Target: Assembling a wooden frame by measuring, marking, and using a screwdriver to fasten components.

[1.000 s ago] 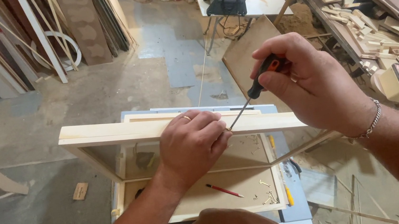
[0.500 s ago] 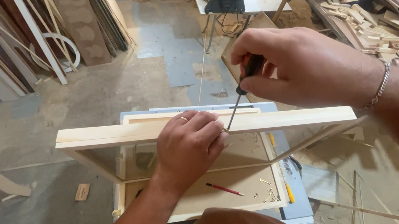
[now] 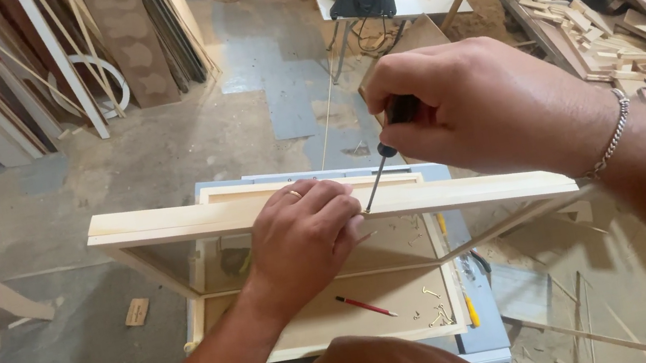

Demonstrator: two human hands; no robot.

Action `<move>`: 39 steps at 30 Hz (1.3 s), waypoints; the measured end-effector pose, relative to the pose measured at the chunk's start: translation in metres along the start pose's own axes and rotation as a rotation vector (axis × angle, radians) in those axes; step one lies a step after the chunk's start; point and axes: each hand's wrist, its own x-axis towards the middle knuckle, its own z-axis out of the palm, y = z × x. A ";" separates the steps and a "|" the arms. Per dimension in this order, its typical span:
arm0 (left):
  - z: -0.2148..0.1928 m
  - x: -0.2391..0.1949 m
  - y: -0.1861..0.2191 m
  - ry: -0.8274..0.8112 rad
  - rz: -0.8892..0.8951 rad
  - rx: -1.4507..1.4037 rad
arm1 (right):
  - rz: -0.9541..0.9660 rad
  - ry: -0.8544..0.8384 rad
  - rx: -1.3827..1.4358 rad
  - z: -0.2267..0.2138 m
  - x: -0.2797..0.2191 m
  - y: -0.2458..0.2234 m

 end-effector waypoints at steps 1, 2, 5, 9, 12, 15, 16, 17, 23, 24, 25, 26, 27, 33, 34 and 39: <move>0.000 -0.001 0.000 -0.002 0.004 -0.001 | 0.003 0.003 0.001 0.000 0.000 0.000; 0.000 -0.002 -0.001 0.008 0.021 0.001 | 0.029 -0.013 -0.008 0.001 0.000 0.000; 0.001 -0.004 -0.003 0.026 0.067 0.010 | 0.037 -0.014 -0.014 0.002 -0.001 0.002; -0.003 -0.003 -0.004 0.012 0.143 0.080 | 0.009 0.024 0.002 0.003 -0.002 0.002; -0.007 -0.007 -0.005 -0.039 0.170 0.060 | 0.025 0.008 -0.003 0.003 -0.003 0.001; -0.009 -0.008 -0.005 -0.046 0.191 0.009 | 0.006 0.019 -0.012 0.003 -0.005 0.001; -0.010 -0.006 -0.004 -0.047 0.191 0.009 | 0.007 0.019 -0.011 0.003 -0.005 0.000; -0.010 -0.005 -0.004 -0.031 0.185 -0.011 | 0.006 0.020 -0.010 0.002 -0.006 0.000; -0.010 -0.003 -0.006 -0.002 0.207 -0.016 | -0.010 0.037 -0.035 0.003 -0.006 -0.001; -0.010 -0.003 -0.006 -0.001 0.218 -0.010 | -0.015 0.039 -0.042 0.003 -0.006 -0.001; -0.010 -0.003 -0.007 -0.002 0.218 -0.012 | -0.013 0.038 -0.041 0.003 -0.006 -0.002; -0.009 -0.004 -0.007 -0.003 0.224 -0.004 | -0.019 0.039 -0.054 0.003 -0.006 -0.002; -0.009 -0.005 -0.007 -0.004 0.230 0.003 | -0.025 0.041 -0.066 0.003 -0.006 -0.003; -0.004 -0.005 -0.008 0.027 0.204 0.006 | -0.023 0.086 -0.069 0.004 -0.003 -0.005; -0.004 -0.005 -0.008 0.028 0.203 0.006 | -0.024 0.085 -0.070 0.004 -0.002 -0.006; -0.005 -0.006 -0.007 0.026 0.207 -0.015 | -0.005 0.050 -0.081 0.002 0.000 -0.008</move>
